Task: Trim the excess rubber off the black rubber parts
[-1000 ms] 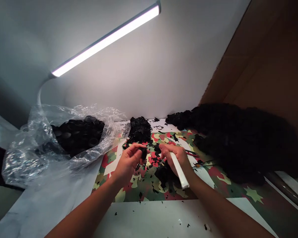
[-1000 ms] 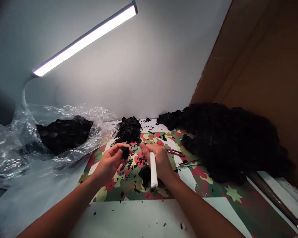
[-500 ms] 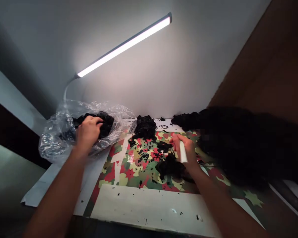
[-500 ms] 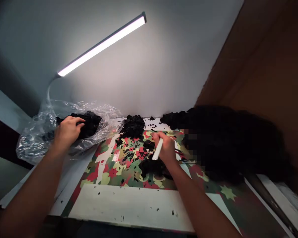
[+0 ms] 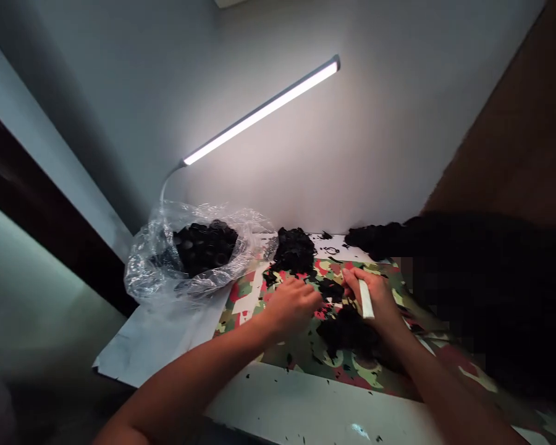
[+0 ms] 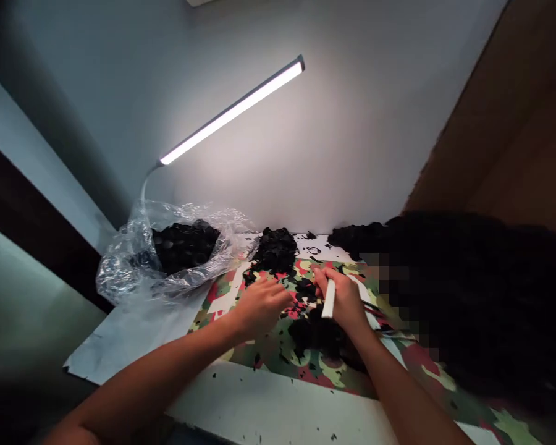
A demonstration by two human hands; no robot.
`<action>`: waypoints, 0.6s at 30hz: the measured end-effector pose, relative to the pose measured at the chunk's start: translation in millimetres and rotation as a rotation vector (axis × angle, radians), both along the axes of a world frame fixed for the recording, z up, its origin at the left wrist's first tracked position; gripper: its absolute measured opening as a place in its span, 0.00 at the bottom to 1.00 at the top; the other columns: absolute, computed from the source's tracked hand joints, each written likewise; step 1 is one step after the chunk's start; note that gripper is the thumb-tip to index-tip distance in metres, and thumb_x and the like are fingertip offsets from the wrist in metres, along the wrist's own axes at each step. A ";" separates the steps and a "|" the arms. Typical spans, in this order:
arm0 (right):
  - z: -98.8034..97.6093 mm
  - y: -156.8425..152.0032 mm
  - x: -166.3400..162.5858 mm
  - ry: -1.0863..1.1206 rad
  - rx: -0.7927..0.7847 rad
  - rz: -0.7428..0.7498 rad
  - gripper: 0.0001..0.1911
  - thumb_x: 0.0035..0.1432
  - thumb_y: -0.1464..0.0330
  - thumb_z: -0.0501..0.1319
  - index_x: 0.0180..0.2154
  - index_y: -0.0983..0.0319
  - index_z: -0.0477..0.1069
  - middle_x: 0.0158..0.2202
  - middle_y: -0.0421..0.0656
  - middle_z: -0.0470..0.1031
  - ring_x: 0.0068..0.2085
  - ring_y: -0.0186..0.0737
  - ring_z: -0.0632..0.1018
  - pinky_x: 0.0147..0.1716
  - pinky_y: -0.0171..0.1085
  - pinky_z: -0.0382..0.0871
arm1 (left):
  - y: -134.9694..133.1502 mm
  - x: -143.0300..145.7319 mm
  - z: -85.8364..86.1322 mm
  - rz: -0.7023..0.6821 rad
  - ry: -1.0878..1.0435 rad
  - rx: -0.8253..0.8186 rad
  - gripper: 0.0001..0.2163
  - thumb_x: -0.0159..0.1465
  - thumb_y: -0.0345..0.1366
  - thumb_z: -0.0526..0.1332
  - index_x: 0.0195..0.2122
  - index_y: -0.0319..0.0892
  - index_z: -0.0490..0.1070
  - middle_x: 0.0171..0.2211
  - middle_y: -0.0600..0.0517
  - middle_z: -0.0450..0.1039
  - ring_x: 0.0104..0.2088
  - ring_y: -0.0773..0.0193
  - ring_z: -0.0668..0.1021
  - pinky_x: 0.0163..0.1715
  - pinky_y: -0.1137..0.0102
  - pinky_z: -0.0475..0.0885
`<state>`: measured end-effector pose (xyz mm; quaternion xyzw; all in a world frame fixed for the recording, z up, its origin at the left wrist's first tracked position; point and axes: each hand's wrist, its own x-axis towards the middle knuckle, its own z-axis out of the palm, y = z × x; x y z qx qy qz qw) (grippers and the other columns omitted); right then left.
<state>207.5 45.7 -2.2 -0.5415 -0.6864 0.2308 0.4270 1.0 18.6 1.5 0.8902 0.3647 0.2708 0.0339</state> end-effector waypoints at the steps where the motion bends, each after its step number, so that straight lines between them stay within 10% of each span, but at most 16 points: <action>1: -1.0 0.8 -0.2 -0.044 0.017 0.014 0.26 0.65 0.50 0.52 0.23 0.60 0.68 0.18 0.39 0.71 0.21 0.37 0.70 0.25 0.35 0.62 | -1.3 4.2 -8.0 -0.025 0.041 -0.021 0.07 0.67 0.32 0.59 0.35 0.42 0.77 0.29 0.48 0.75 0.32 0.59 0.75 0.38 0.65 0.69; 6: 4.5 -7.0 -7.6 -0.111 -0.003 0.027 0.26 0.63 0.48 0.52 0.24 0.58 0.69 0.18 0.39 0.72 0.21 0.38 0.71 0.24 0.36 0.63 | -14.8 10.9 -24.9 -0.121 -0.007 -0.123 0.17 0.68 0.44 0.60 0.53 0.41 0.74 0.49 0.42 0.76 0.46 0.56 0.77 0.48 0.63 0.72; 13: 9.1 -18.9 -17.0 -0.111 -0.119 0.035 0.27 0.58 0.42 0.51 0.24 0.56 0.69 0.18 0.41 0.71 0.21 0.42 0.72 0.22 0.37 0.65 | -15.6 12.1 -33.7 -0.195 0.008 -0.142 0.22 0.65 0.51 0.60 0.54 0.41 0.75 0.49 0.41 0.77 0.45 0.54 0.77 0.47 0.61 0.72; 18: 9.6 -18.0 -14.2 -0.124 -0.150 -0.001 0.28 0.56 0.41 0.52 0.26 0.55 0.73 0.21 0.42 0.76 0.21 0.44 0.76 0.22 0.38 0.68 | 0.3 -23.8 6.9 -0.007 -0.145 0.008 0.14 0.71 0.38 0.54 0.38 0.43 0.80 0.32 0.45 0.77 0.33 0.58 0.76 0.39 0.63 0.71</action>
